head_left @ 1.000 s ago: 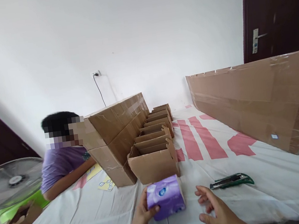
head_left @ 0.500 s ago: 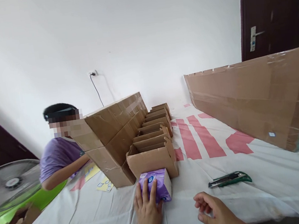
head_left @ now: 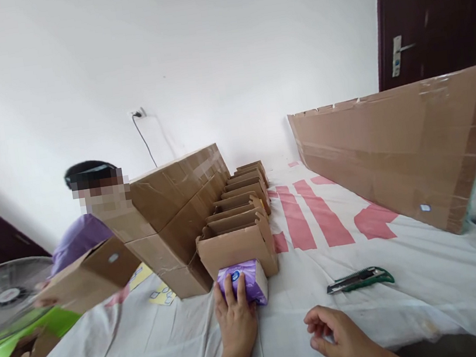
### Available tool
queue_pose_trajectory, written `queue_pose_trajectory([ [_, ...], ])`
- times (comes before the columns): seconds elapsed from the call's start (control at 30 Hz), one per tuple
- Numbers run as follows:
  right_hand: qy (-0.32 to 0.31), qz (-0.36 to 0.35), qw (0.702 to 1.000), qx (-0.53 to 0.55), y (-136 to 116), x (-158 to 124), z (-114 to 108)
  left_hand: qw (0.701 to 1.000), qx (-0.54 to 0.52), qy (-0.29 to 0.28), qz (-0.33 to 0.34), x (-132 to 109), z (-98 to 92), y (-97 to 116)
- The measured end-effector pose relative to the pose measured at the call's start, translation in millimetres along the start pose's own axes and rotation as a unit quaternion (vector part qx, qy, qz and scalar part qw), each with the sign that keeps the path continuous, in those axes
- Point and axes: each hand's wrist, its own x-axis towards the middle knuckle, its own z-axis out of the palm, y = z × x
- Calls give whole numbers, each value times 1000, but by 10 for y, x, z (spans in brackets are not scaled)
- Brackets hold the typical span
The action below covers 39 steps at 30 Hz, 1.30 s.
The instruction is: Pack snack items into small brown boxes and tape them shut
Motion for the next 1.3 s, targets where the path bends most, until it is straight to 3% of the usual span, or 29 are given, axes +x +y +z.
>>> queue_pose_trajectory([
  [0.43, -2, -3, 1000, -7, 38, 13, 22, 996, 33, -66, -47, 372, 261, -25],
  [0.67, 0, 0, 1000, 3, 36, -5, 26, 999, -2, 15, -33, 225, 351, -51],
  [0.8, 2, 0, 1000, -8, -3, -10, 12, 998, -47, 40, 29, 138, 180, 47],
  [0.97, -1, -2, 1000, -10, -40, -33, -7, 986, -114, 44, 112, 78, -475, 41],
  [1.03, -1, -6, 1000, -17, -50, -45, -13, 985, -124, 41, 115, 156, -798, -145],
  [1.13, 1, -14, 999, -36, -69, -51, -16, 991, -105, 51, 64, 416, -1183, -682],
  [1.23, 4, -18, 999, -47, -93, -43, -13, 996, -12, 9, -92, 699, -1370, -1401],
  [1.3, 3, -18, 999, -51, -106, -36, -10, 975, 66, -56, -207, 797, -1388, -1837],
])
